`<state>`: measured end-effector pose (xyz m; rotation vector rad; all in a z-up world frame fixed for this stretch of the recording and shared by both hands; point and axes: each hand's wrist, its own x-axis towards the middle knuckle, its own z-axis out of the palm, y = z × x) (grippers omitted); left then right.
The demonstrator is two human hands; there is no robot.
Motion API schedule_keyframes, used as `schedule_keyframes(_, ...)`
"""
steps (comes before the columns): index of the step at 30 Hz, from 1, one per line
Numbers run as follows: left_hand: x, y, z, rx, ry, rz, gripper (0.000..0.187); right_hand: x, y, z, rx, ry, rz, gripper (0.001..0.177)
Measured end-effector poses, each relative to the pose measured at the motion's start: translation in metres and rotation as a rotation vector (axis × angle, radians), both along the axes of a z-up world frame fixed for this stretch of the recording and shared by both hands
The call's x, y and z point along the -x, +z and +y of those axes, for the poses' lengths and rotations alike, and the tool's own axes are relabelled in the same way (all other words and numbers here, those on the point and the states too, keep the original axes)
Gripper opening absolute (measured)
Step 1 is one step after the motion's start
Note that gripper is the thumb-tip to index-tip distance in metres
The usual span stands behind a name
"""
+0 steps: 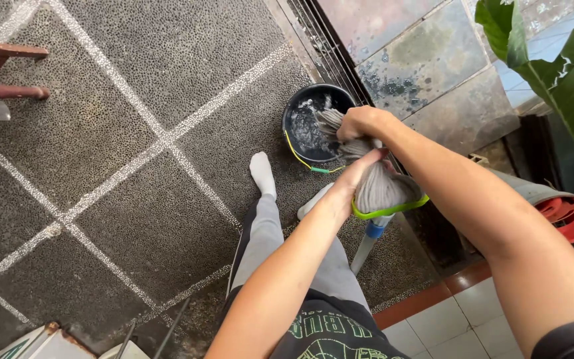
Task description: Mopping the tile floors throughout various rooms and hallways in a home.
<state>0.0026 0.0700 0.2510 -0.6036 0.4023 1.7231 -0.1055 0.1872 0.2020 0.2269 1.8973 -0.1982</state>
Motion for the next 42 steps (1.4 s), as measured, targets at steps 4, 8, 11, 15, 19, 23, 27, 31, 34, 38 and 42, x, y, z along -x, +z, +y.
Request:
schedule_keyframes(4,-0.022,-0.042,0.018,-0.053,0.095,-0.019,0.029,-0.004,-0.013,-0.007,-0.074,0.172,-0.014,0.051)
schedule_keyframes(8,-0.01,-0.004,0.009,0.006,0.141,0.024,0.033,-0.006,0.008,-0.014,-0.171,0.074,0.035,0.055)
schedule_keyframes(11,0.002,0.022,0.001,0.127,0.098,0.049,0.038,-0.002,0.023,-0.015,-0.148,-0.013,0.093,0.057)
schedule_keyframes(15,-0.003,0.012,-0.004,0.033,0.137,-0.015,0.036,-0.003,0.061,-0.015,-0.146,-0.117,0.146,0.068)
schedule_keyframes(19,0.004,0.029,-0.017,-0.092,0.145,-0.081,0.037,-0.018,0.081,0.021,0.247,-0.609,0.204,0.097)
schedule_keyframes(23,0.009,0.033,-0.032,-0.265,0.147,-0.13,0.041,-0.064,0.072,0.04,0.993,-1.476,0.108,0.099)
schedule_keyframes(27,0.012,0.049,-0.043,-0.411,0.097,-0.164,0.046,-0.099,0.075,-0.015,1.927,-1.671,0.145,0.093)
schedule_keyframes(31,0.005,0.053,-0.047,-0.51,0.076,-0.199,0.046,-0.073,0.089,-0.044,2.224,-1.573,0.47,0.088)
schedule_keyframes(34,0.008,0.063,-0.05,-0.472,0.022,-0.177,0.044,-0.072,0.081,-0.036,2.45,-2.117,0.232,0.072)
schedule_keyframes(38,0.02,0.093,-0.053,-0.27,-0.135,-0.086,0.039,-0.081,0.039,0.005,2.536,-1.732,-0.054,0.021)
schedule_keyframes(42,0.03,0.116,-0.063,-0.123,-0.171,0.228,0.037,-0.078,0.052,0.041,2.244,-1.413,-0.136,0.02)
